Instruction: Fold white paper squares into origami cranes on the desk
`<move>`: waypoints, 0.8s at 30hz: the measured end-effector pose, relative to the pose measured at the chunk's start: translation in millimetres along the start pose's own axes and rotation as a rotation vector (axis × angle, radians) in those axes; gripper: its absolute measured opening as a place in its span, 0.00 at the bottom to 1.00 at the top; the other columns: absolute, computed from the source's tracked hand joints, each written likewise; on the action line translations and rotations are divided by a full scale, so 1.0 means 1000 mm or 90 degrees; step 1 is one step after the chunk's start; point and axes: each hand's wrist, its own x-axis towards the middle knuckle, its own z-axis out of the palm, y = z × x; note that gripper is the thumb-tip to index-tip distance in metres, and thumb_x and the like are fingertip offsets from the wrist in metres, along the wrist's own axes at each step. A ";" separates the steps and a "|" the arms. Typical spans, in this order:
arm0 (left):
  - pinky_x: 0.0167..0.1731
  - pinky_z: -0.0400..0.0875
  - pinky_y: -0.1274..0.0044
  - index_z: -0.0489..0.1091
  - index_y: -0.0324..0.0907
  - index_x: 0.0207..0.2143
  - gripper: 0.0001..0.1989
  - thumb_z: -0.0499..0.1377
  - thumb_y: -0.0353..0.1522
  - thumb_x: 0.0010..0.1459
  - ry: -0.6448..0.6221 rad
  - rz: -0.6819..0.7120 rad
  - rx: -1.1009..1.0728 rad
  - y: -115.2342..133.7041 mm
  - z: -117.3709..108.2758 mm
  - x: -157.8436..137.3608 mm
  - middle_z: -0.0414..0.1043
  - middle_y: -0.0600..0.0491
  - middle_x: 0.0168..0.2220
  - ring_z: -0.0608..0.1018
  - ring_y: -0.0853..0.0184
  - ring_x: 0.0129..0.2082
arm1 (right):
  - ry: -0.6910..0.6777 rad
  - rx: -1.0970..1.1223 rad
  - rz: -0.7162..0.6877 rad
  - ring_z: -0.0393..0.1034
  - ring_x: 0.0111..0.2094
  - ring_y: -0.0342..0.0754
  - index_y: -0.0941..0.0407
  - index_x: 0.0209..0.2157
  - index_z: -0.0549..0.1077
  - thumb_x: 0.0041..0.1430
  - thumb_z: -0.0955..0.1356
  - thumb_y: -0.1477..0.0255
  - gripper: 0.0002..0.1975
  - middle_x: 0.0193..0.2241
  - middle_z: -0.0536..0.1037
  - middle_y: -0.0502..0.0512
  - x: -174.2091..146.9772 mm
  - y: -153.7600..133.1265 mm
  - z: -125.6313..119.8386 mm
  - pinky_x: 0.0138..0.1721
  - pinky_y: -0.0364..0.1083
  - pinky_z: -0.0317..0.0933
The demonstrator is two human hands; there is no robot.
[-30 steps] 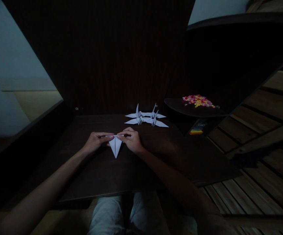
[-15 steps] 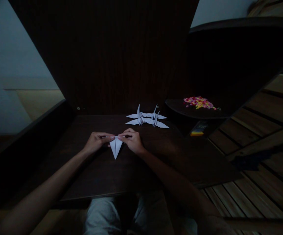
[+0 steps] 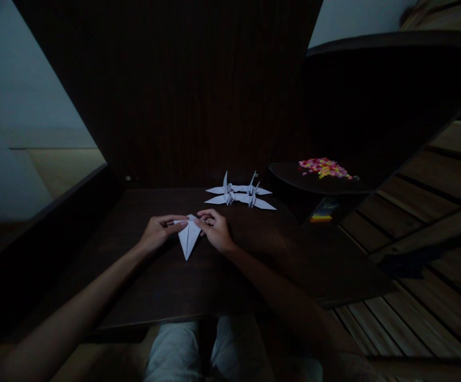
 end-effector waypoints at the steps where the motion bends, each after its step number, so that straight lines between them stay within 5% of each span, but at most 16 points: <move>1: 0.40 0.72 0.70 0.78 0.38 0.36 0.21 0.70 0.41 0.40 0.003 -0.006 -0.008 0.000 0.000 0.000 0.80 0.45 0.37 0.79 0.59 0.37 | 0.007 0.017 0.014 0.67 0.23 0.41 0.55 0.34 0.71 0.42 0.74 0.67 0.16 0.25 0.68 0.46 0.001 0.001 0.000 0.18 0.40 0.62; 10: 0.39 0.71 0.71 0.79 0.38 0.37 0.21 0.69 0.41 0.41 0.006 -0.015 -0.038 -0.001 -0.001 0.002 0.80 0.45 0.36 0.79 0.58 0.37 | -0.043 0.028 0.060 0.67 0.23 0.42 0.54 0.37 0.68 0.42 0.73 0.69 0.18 0.24 0.72 0.46 -0.001 -0.008 0.000 0.20 0.40 0.61; 18: 0.40 0.70 0.72 0.70 0.39 0.52 0.30 0.65 0.34 0.44 0.016 -0.006 -0.063 0.006 -0.002 0.000 0.80 0.50 0.34 0.78 0.62 0.35 | -0.022 -0.002 0.048 0.68 0.25 0.44 0.54 0.37 0.68 0.42 0.73 0.68 0.19 0.26 0.75 0.48 -0.004 -0.013 -0.001 0.22 0.41 0.60; 24: 0.42 0.68 0.72 0.73 0.38 0.49 0.28 0.66 0.34 0.43 0.003 -0.004 -0.066 0.010 -0.002 -0.002 0.79 0.51 0.31 0.77 0.63 0.33 | 0.011 -0.010 0.032 0.67 0.23 0.43 0.54 0.37 0.69 0.41 0.73 0.68 0.18 0.24 0.75 0.48 -0.005 -0.015 -0.001 0.22 0.42 0.59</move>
